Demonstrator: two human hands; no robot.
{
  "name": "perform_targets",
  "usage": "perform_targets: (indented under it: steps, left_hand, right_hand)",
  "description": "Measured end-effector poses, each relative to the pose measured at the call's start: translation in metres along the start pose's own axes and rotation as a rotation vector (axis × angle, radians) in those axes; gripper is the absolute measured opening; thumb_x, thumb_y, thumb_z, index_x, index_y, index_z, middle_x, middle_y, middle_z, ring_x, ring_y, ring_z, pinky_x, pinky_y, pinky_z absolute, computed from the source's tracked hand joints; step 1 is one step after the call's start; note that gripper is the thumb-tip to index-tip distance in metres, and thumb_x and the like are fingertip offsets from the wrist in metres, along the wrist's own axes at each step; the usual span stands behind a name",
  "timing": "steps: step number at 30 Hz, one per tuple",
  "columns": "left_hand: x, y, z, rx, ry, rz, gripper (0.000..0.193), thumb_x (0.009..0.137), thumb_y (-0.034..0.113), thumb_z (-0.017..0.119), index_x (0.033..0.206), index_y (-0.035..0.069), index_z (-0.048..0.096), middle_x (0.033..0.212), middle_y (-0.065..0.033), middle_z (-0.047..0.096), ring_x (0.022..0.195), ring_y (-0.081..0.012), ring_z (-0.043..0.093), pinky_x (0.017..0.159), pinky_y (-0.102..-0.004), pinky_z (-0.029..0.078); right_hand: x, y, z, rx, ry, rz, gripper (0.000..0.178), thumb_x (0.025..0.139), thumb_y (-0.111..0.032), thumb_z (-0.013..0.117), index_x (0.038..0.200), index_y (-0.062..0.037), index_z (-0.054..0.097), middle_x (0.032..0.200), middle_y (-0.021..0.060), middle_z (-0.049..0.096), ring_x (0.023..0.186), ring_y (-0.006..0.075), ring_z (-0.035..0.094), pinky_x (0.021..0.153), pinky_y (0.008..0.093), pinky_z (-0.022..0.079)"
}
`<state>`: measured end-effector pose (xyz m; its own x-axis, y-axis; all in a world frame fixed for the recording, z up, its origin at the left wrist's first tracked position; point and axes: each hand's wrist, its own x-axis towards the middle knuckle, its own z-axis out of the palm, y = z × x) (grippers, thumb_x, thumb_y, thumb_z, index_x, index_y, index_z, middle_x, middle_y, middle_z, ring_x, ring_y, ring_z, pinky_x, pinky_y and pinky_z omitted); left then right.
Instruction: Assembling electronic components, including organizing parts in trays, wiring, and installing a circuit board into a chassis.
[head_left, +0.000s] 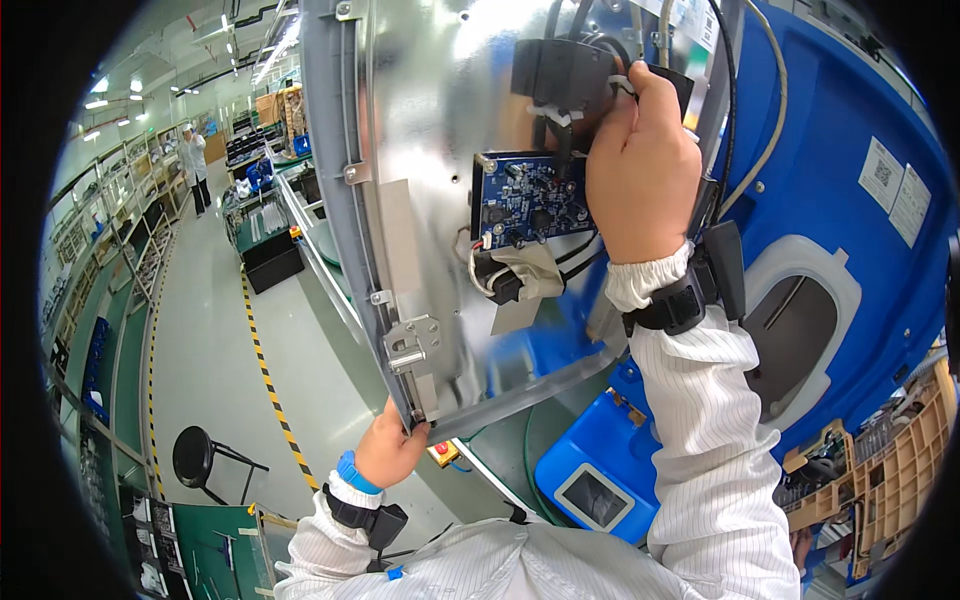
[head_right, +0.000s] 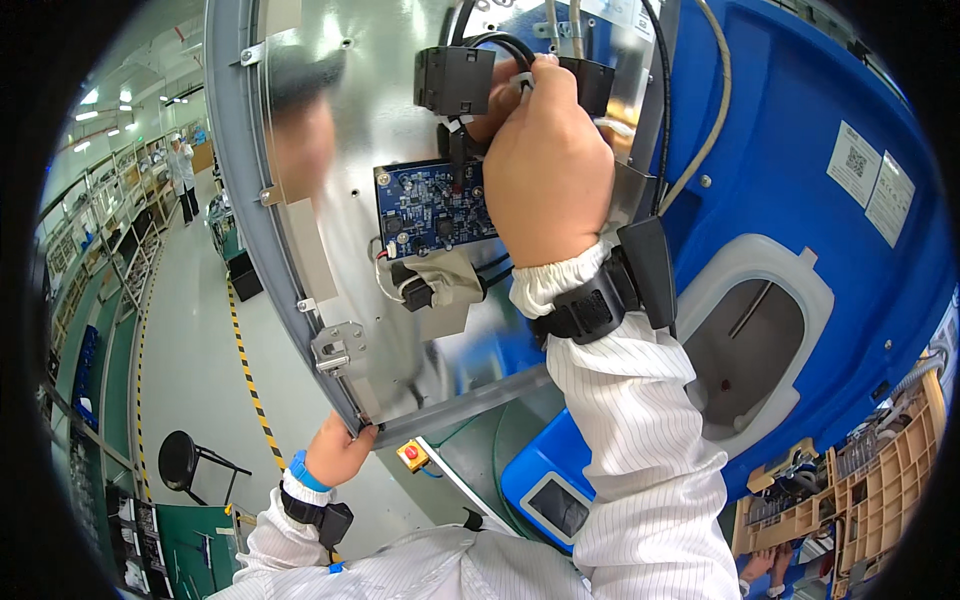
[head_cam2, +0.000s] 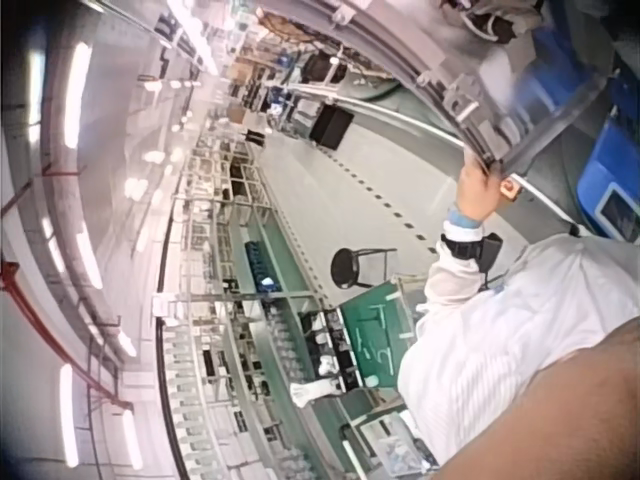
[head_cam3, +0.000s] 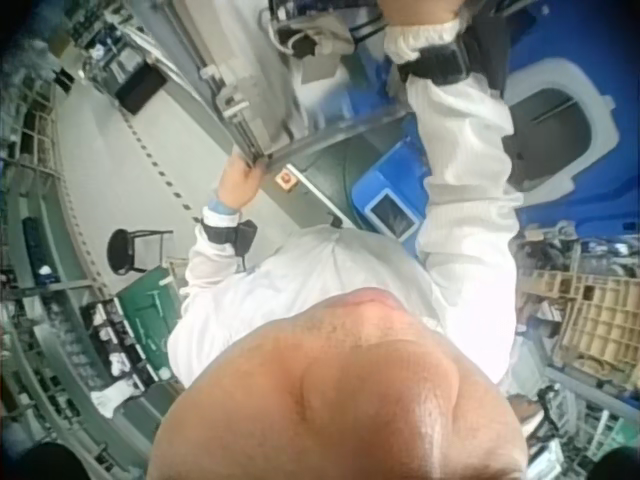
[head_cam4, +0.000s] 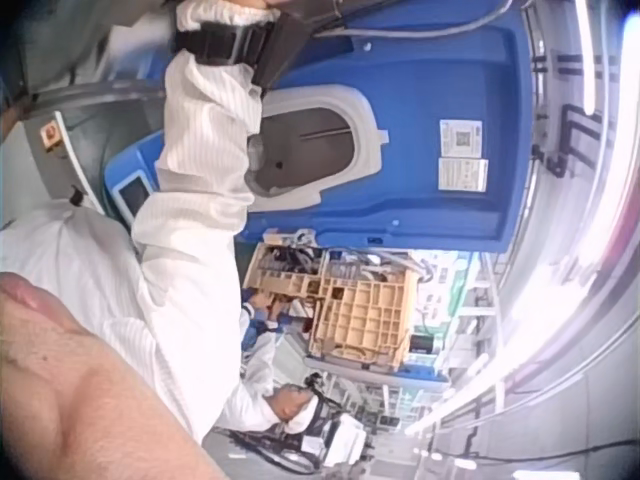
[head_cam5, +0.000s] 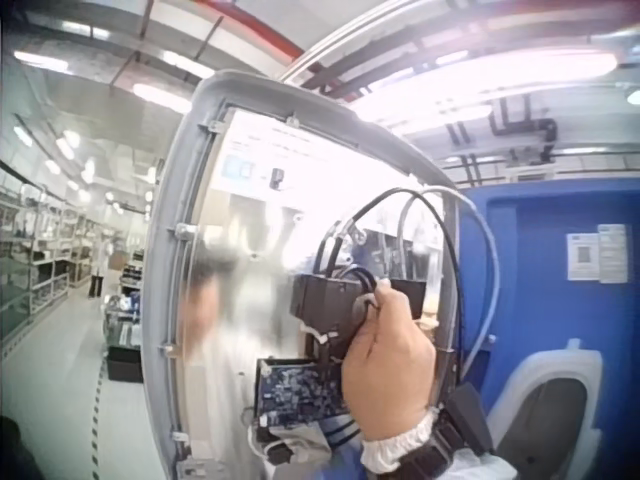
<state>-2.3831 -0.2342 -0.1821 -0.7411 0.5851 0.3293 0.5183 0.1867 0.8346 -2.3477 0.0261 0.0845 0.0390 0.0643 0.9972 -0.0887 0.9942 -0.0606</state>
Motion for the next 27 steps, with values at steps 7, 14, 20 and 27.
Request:
perform_targets:
  steps: [7,14,20,27]
  left_hand:
    - [-0.005,0.002,0.006,0.002,0.068,0.064,0.021,0.086,0.004,0.062,0.106,0.002,0.055,0.084,-0.0121,0.061,0.078,-0.0264,0.061,0.071,-0.0378,0.049]
    - [-0.003,0.002,0.006,-0.002,0.0,-0.069,0.05,0.089,0.002,0.06,0.135,0.006,0.043,0.099,-0.0129,0.066,0.09,-0.0227,0.067,0.079,-0.0347,0.052]
    - [-0.025,-0.036,0.017,-0.171,0.018,-0.194,0.052,0.092,0.017,0.067,0.137,0.004,0.045,0.106,-0.0122,0.067,0.098,-0.0212,0.066,0.085,-0.034,0.053]
    - [-0.243,-0.307,0.092,0.198,-0.368,-0.983,0.057,0.092,0.037,0.062,0.137,0.005,0.05,0.119,-0.0157,0.068,0.108,-0.0302,0.065,0.095,-0.0463,0.05]
  right_hand:
    - [0.014,0.004,-0.038,0.064,-0.242,0.073,0.034,0.093,-0.009,0.058,0.126,-0.0017,0.054,0.069,0.0126,0.064,0.057,0.0202,0.059,0.056,0.0317,0.047]
    - [-0.019,-0.015,-0.087,0.454,-0.28,0.311,0.026,0.089,0.0,0.063,0.115,-0.0009,0.059,0.058,-0.0002,0.05,0.052,0.0037,0.044,0.048,0.0228,0.036]
    - [-0.047,-0.008,-0.102,0.586,-0.517,0.562,0.023,0.09,0.003,0.059,0.113,0.0012,0.059,0.06,-0.0039,0.05,0.053,0.001,0.041,0.048,0.0212,0.032]
    - [-0.069,-0.018,-0.136,0.586,-0.499,0.667,0.027,0.095,-0.006,0.053,0.12,0.0003,0.06,0.067,-0.0025,0.051,0.05,0.0016,0.042,0.043,0.0175,0.03]
